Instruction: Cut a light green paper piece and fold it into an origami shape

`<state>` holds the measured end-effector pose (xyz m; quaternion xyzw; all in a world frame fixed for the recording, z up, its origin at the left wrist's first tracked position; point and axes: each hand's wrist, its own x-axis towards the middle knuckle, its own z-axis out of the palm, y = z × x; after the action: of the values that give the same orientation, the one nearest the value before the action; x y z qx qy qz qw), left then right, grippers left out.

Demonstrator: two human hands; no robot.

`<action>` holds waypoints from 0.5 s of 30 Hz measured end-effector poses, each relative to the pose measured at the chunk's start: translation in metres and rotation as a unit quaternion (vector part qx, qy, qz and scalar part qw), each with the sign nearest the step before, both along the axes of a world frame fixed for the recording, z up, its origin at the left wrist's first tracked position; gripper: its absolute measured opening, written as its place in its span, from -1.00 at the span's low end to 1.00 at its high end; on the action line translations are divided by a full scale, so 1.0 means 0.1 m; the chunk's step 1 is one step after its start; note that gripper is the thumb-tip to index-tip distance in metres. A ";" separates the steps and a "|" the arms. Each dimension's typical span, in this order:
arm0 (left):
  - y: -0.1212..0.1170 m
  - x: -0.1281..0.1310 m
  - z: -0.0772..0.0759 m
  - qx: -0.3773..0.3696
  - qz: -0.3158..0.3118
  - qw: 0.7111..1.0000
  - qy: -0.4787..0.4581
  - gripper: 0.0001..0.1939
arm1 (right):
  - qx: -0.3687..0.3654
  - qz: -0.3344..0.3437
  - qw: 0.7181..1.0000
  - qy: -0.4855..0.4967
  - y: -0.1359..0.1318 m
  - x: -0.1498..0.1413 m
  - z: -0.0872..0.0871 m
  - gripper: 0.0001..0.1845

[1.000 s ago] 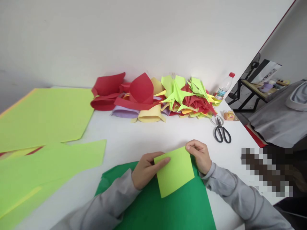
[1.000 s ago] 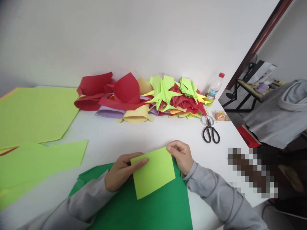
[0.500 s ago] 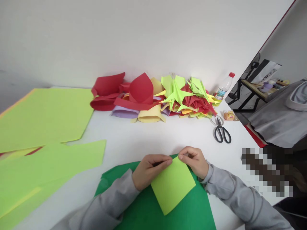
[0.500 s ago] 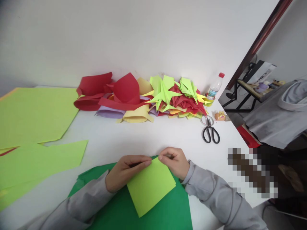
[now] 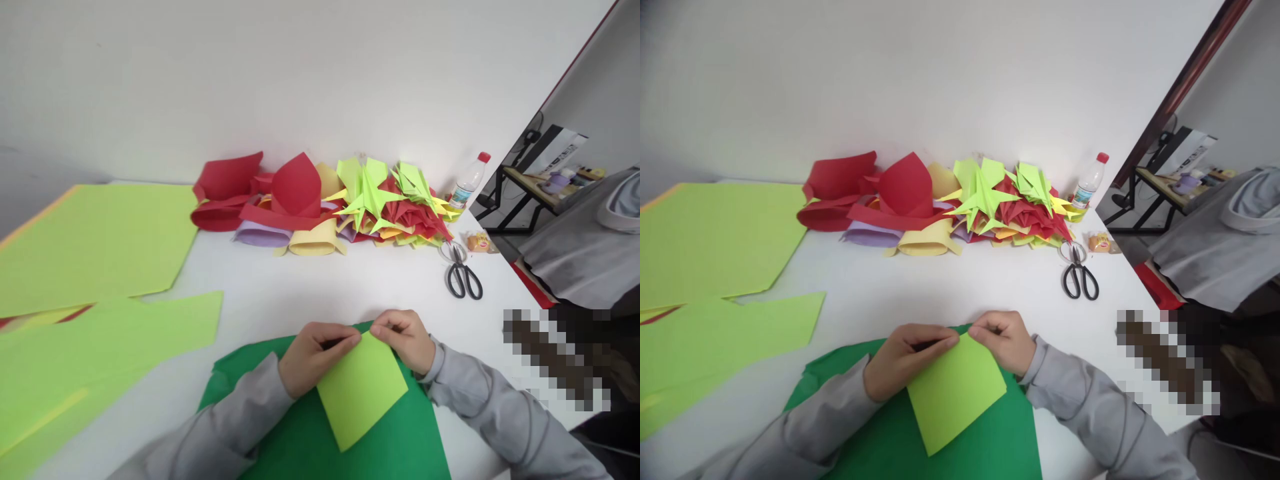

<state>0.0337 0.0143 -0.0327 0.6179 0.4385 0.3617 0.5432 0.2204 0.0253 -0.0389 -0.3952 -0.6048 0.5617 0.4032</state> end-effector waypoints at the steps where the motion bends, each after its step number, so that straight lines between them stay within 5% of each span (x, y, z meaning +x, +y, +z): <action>1: 0.00 0.00 0.00 -0.005 0.010 1.000 -0.003 -0.73 | -0.006 -0.016 1.000 0.006 0.01 0.01 0.00 -0.66; 6: 0.02 -0.03 -0.02 -0.071 0.089 0.993 -0.034 -0.74 | -0.031 -0.111 0.993 0.031 0.07 0.07 -0.01 -0.68; 15: 0.04 -0.05 -0.10 -0.074 0.191 0.977 -0.067 -0.72 | 0.006 -0.146 0.989 0.007 0.07 0.08 -0.01 -0.71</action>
<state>0.0287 0.0182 -0.0428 0.4554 0.5361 0.4662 0.5365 0.2286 0.0328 -0.0395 -0.4732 -0.5412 0.4958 0.4872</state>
